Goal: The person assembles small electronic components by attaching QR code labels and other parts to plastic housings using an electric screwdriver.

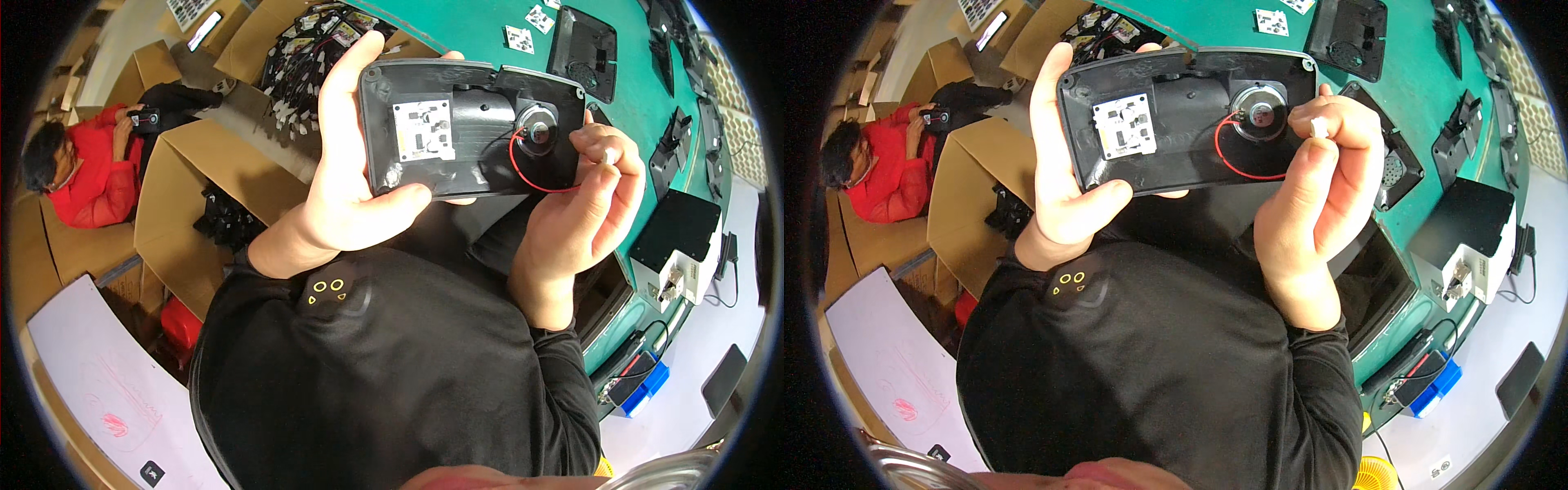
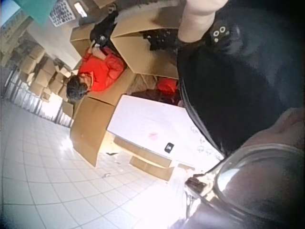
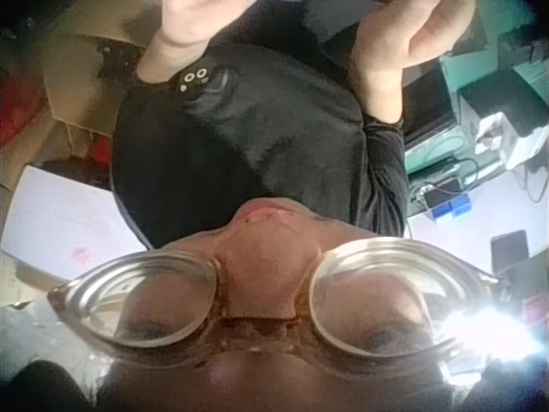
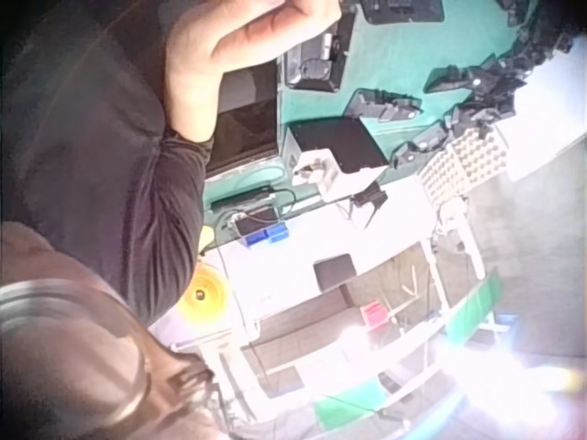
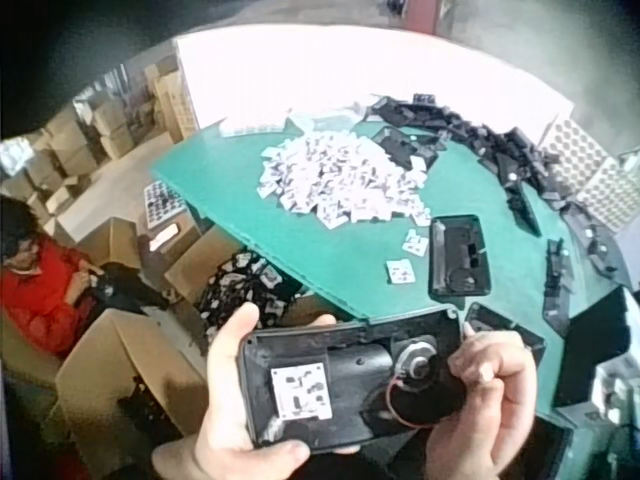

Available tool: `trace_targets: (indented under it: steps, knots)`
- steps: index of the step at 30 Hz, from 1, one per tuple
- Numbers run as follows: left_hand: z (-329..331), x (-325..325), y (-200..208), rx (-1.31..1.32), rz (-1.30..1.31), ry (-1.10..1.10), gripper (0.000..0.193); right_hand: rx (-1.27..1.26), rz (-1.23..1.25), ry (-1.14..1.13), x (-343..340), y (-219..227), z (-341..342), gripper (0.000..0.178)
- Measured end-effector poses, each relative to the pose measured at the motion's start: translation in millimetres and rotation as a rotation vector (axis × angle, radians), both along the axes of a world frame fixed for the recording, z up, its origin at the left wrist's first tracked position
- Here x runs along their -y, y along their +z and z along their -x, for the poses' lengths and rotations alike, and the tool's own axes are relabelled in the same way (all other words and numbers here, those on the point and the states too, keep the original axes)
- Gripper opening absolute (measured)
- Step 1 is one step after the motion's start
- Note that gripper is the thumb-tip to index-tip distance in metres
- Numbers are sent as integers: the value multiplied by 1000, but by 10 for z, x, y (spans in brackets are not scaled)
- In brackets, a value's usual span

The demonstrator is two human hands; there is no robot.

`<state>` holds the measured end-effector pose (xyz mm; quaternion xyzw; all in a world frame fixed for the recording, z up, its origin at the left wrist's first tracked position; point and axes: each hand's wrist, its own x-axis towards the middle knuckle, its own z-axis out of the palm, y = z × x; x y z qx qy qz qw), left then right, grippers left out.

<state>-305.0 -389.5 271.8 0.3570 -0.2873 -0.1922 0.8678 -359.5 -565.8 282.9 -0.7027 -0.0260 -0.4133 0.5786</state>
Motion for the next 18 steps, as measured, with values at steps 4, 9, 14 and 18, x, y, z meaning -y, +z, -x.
trace_targets:
  steps: [4, 9, 14, 18]
  knots:
    - [33, -1, 14, 36, 5, 10, 102, 27, 26, -13, 4, -5, 18, 18]
    - [-31, -35, -1, 225, -99, 30, 102, 18, 81, -32, 19, 16, 2, 24]
    - [-50, -22, -55, 335, -149, 127, 105, 14, 142, -41, 22, 41, 24, 31]
    - [-58, -22, -65, 383, -123, 110, 108, 35, 148, -47, 12, 51, 6, 27]
